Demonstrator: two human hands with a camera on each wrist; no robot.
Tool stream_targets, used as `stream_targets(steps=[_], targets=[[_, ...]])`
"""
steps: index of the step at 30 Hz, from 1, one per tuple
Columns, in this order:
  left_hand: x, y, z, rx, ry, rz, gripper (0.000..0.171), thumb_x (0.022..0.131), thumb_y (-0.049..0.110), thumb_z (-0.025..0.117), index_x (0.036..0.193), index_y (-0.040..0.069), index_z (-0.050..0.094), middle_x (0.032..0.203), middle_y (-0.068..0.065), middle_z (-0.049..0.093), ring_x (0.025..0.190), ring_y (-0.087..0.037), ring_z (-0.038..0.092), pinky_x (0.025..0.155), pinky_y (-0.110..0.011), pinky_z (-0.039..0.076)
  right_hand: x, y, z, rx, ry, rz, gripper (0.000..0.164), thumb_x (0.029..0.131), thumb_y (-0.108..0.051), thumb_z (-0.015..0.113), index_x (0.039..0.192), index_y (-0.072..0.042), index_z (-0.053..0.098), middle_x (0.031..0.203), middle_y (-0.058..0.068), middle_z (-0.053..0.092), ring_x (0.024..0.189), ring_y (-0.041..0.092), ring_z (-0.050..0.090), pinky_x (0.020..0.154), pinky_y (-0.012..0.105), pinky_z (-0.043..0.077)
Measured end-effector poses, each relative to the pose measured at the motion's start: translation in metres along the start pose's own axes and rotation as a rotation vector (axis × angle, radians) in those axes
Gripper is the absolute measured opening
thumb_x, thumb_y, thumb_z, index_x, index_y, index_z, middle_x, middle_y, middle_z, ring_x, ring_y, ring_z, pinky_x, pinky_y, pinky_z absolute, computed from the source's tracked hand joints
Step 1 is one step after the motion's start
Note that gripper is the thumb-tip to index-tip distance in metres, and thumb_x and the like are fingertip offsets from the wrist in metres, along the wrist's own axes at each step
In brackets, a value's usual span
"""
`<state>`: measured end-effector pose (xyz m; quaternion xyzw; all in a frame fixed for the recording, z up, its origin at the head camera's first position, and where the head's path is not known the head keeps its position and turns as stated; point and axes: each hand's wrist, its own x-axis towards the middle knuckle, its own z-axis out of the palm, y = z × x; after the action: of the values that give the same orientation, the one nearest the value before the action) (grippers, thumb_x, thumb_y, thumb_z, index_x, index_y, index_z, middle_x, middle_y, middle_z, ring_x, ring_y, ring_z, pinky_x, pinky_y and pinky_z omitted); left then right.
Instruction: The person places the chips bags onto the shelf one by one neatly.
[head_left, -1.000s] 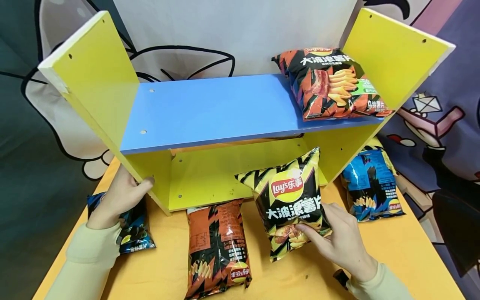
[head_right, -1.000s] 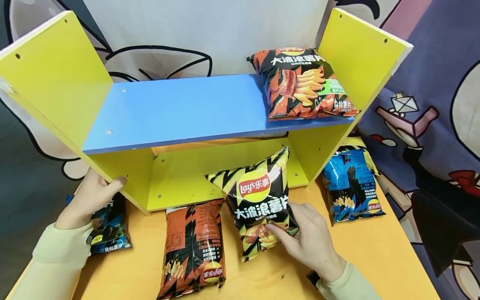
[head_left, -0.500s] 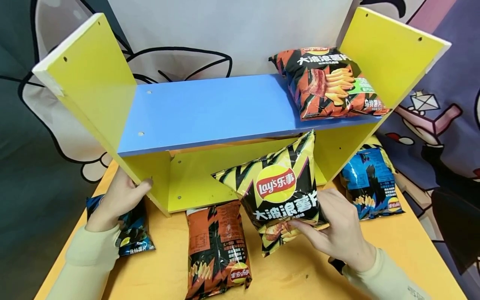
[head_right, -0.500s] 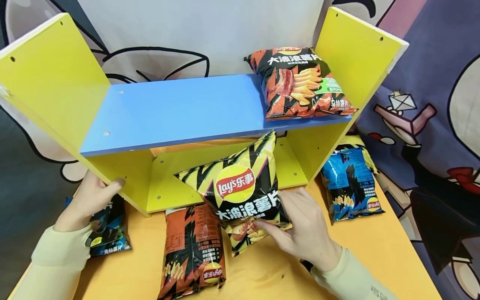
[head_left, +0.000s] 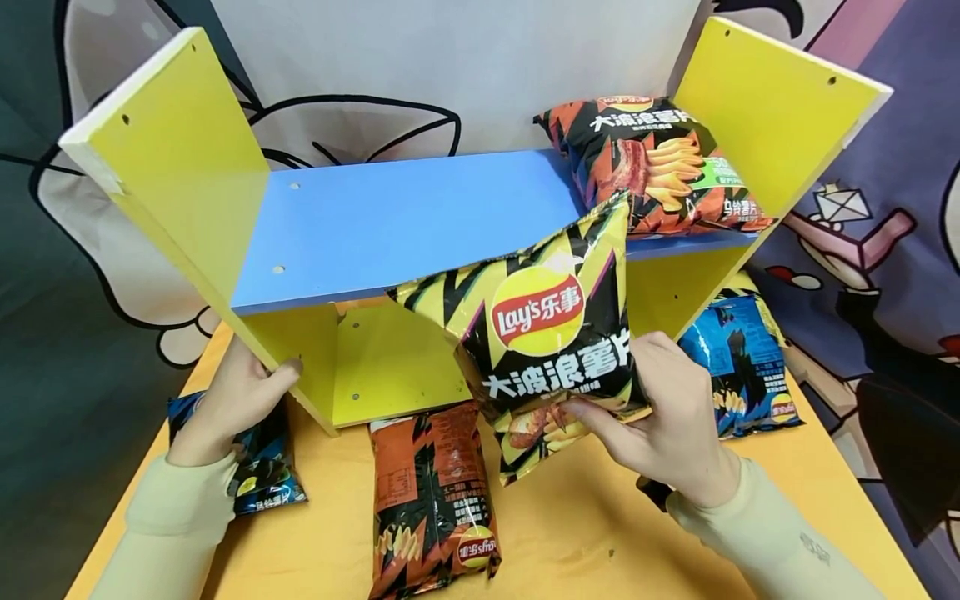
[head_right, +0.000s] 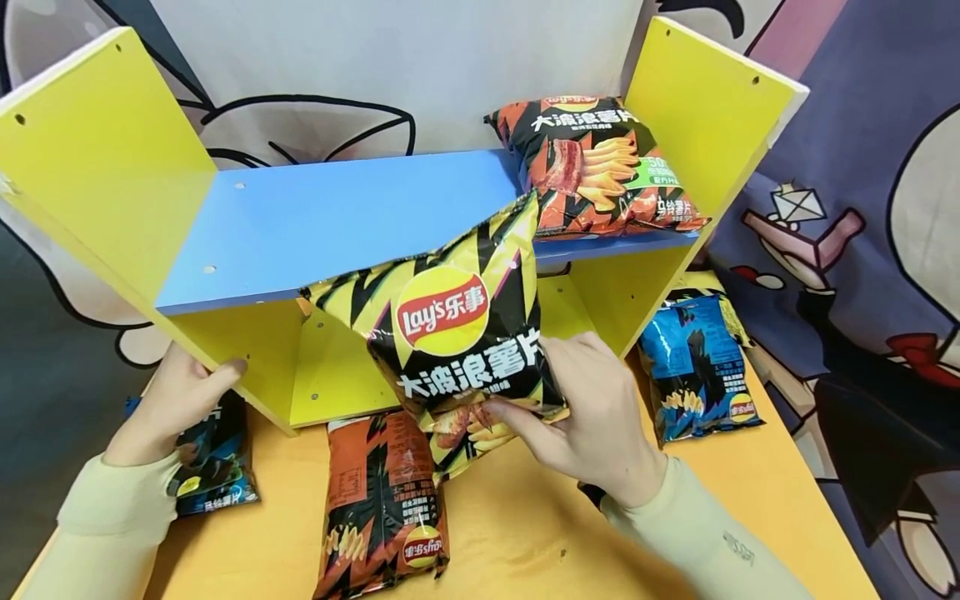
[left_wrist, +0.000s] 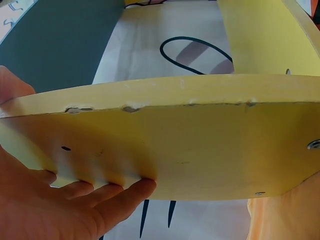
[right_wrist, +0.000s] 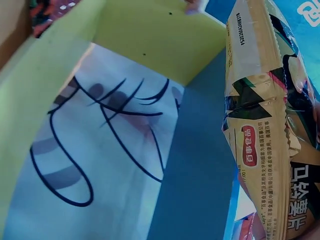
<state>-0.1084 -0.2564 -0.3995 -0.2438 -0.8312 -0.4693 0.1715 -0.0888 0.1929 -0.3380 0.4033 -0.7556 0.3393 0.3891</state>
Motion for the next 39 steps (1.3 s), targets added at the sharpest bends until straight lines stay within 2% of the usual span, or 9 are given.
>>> stream_targets(steps=[5, 8, 17, 22, 25, 31, 34, 37, 39], targets=[[0.001, 0.0, 0.0, 0.0, 0.0, 0.009, 0.037, 0.086, -0.018, 0.05, 0.121, -0.006, 0.05, 0.089, -0.009, 0.052, 0.073, -0.013, 0.051, 0.066, -0.025, 0.041, 0.016, -0.003, 0.0, -0.007, 0.0, 0.014, 0.052, 0.094, -0.052, 0.071, 0.112, -0.003, 0.076, 0.098, 0.009, 0.079, 0.081, 0.022, 0.068, 0.084, 0.028, 0.049], [0.001, -0.001, 0.0, 0.0, -0.002, 0.01, 0.036, 0.086, -0.018, 0.05, 0.12, -0.007, 0.051, 0.09, -0.011, 0.054, 0.075, -0.013, 0.052, 0.067, -0.025, 0.041, 0.026, -0.005, -0.001, -0.036, -0.014, 0.039, 0.052, 0.094, -0.053, 0.07, 0.113, -0.005, 0.076, 0.098, 0.008, 0.078, 0.078, 0.021, 0.067, 0.078, 0.029, 0.047], [0.001, -0.002, 0.0, 0.006, 0.001, 0.019, 0.036, 0.086, -0.018, 0.05, 0.12, -0.007, 0.052, 0.094, -0.014, 0.057, 0.078, -0.012, 0.052, 0.069, -0.025, 0.04, 0.058, -0.009, -0.001, -0.085, -0.023, 0.083, 0.053, 0.094, -0.056, 0.068, 0.109, -0.006, 0.075, 0.08, 0.004, 0.07, 0.067, 0.014, 0.054, 0.062, 0.027, 0.037], [0.001, 0.0, 0.001, -0.002, -0.003, 0.002, 0.041, 0.085, -0.018, 0.05, 0.124, -0.007, 0.05, 0.098, -0.017, 0.056, 0.079, -0.013, 0.052, 0.069, -0.025, 0.04, 0.075, -0.009, -0.001, -0.058, -0.029, 0.097, 0.049, 0.095, -0.051, 0.069, 0.115, -0.007, 0.074, 0.087, 0.004, 0.075, 0.068, 0.01, 0.063, 0.061, 0.023, 0.041], [0.002, 0.0, 0.001, -0.008, -0.007, 0.002, 0.042, 0.085, -0.019, 0.05, 0.125, -0.007, 0.05, 0.099, -0.018, 0.056, 0.079, -0.014, 0.052, 0.069, -0.025, 0.04, 0.085, -0.009, -0.002, -0.053, -0.04, 0.102, 0.042, 0.094, -0.046, 0.072, 0.111, -0.008, 0.074, 0.087, 0.002, 0.076, 0.064, 0.006, 0.062, 0.059, 0.02, 0.039], [0.0, 0.0, 0.0, 0.003, 0.001, 0.001, 0.046, 0.086, -0.018, 0.05, 0.13, -0.007, 0.049, 0.106, -0.014, 0.058, 0.083, -0.015, 0.053, 0.072, -0.024, 0.04, 0.101, -0.01, -0.002, -0.106, -0.051, 0.136, 0.03, 0.091, -0.035, 0.078, 0.108, -0.011, 0.075, 0.074, -0.004, 0.07, 0.047, -0.001, 0.04, 0.05, 0.021, 0.028], [-0.001, -0.001, 0.0, 0.003, 0.005, -0.003, 0.049, 0.085, -0.018, 0.05, 0.133, -0.007, 0.048, 0.111, -0.011, 0.058, 0.085, -0.017, 0.055, 0.073, -0.023, 0.042, 0.107, -0.012, 0.0, -0.156, -0.04, 0.161, 0.028, 0.09, -0.036, 0.079, 0.105, -0.013, 0.076, 0.066, -0.006, 0.063, 0.043, 0.002, 0.033, 0.048, 0.023, 0.023], [-0.002, -0.001, 0.0, 0.002, 0.006, -0.003, 0.05, 0.085, -0.018, 0.05, 0.134, -0.007, 0.047, 0.112, -0.009, 0.059, 0.086, -0.018, 0.056, 0.072, -0.022, 0.043, 0.114, -0.014, 0.003, -0.198, -0.023, 0.175, 0.027, 0.089, -0.038, 0.08, 0.097, -0.012, 0.075, 0.06, -0.005, 0.056, 0.044, 0.007, 0.034, 0.05, 0.025, 0.022], [-0.001, -0.001, 0.0, 0.002, 0.007, -0.001, 0.049, 0.085, -0.019, 0.05, 0.133, -0.007, 0.047, 0.111, -0.007, 0.06, 0.085, -0.018, 0.057, 0.072, -0.022, 0.044, 0.118, -0.014, 0.004, -0.244, -0.027, 0.17, 0.034, 0.09, -0.042, 0.077, 0.085, -0.01, 0.068, 0.056, -0.002, 0.047, 0.045, 0.011, 0.032, 0.05, 0.027, 0.02]])
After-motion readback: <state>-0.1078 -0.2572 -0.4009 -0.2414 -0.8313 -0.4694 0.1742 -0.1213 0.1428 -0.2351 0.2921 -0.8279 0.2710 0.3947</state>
